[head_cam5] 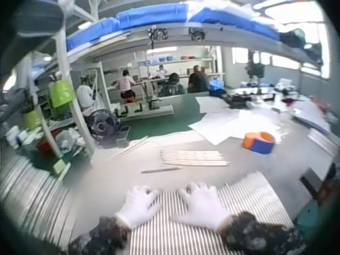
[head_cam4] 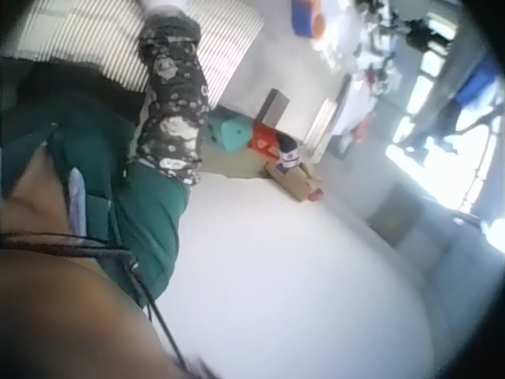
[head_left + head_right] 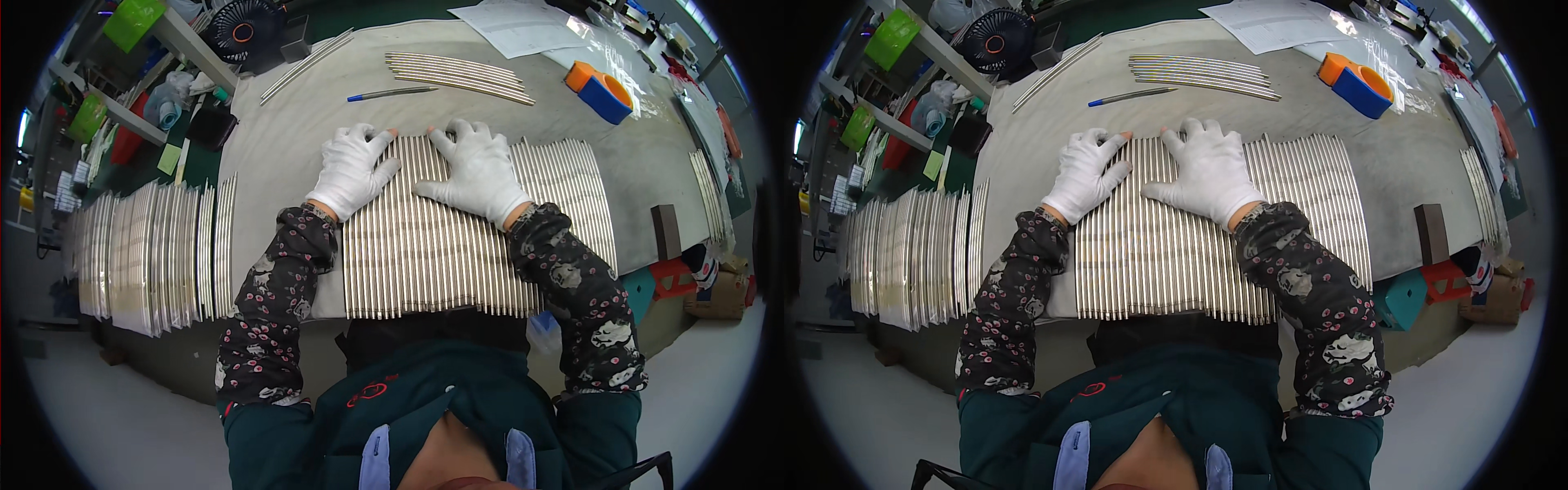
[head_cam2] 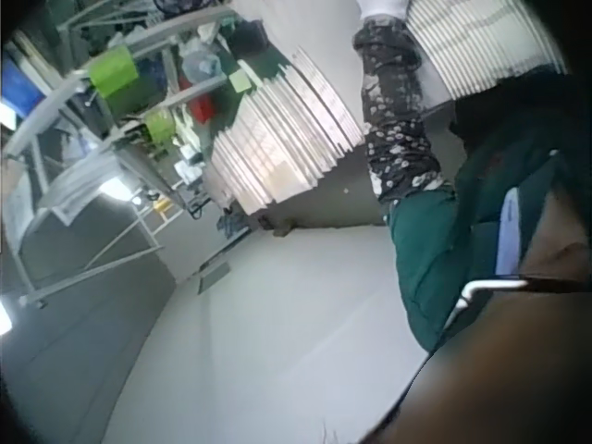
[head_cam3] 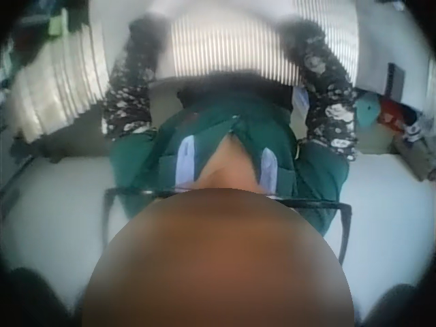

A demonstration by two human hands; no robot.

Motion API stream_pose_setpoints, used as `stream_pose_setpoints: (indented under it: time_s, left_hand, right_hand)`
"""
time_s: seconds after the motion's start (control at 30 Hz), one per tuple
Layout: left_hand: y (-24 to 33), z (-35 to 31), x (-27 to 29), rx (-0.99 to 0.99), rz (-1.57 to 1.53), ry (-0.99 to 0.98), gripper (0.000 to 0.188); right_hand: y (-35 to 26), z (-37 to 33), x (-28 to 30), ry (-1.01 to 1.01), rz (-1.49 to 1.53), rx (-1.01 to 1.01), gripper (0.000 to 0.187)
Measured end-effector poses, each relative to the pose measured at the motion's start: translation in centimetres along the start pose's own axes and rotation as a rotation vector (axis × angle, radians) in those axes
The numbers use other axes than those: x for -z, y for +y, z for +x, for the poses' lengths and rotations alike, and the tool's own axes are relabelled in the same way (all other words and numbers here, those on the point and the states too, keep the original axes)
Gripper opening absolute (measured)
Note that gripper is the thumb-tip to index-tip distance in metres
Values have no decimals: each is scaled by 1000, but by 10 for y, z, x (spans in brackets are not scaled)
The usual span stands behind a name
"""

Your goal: Organizing, counting, and labeling bundles of small metal rods on a workbench in a production facility.

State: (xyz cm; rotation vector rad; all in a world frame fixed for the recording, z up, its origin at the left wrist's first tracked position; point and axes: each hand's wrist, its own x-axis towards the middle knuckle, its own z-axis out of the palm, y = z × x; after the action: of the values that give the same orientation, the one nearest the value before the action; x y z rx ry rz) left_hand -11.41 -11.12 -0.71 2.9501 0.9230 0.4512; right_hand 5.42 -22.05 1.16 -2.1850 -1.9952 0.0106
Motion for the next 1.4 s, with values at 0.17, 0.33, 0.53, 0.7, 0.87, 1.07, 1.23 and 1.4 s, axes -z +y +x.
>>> stream_pose_setpoints:
  time_s: [0.17, 0.33, 0.53, 0.7, 0.87, 1.07, 1.23, 1.4]
  left_hand:
    - [8, -9, -5, 29, 31, 9, 45]
    - [19, -26, 3, 45, -6, -15, 46]
    - [27, -45, 6, -19, -35, 63, 44]
    - [31, -53, 6, 0, -78, 77, 45]
    - [19, -68, 12, -25, -264, 259, 48]
    - [11, -129, 91, -287, -44, -464, 79]
    - [27, -116, 57, -502, -87, -351, 73]
    - [48, -93, 43, -704, -315, -258, 61]
  right_hand:
    - [0, -9, -7, 82, 32, 2, 74]
    - [-7, -24, 0, 71, 43, 17, 74]
    - [-10, -42, -2, 89, 75, 43, 74]
    - [-9, -48, 6, 32, 129, 39, 75]
    - [6, -110, 34, 358, 435, 131, 48]
    - [18, -226, 28, -330, 1247, -686, 37]
    - [-6, -209, -15, -537, 1883, -587, 40]
    - [-22, -181, -16, -656, 2245, -580, 44]
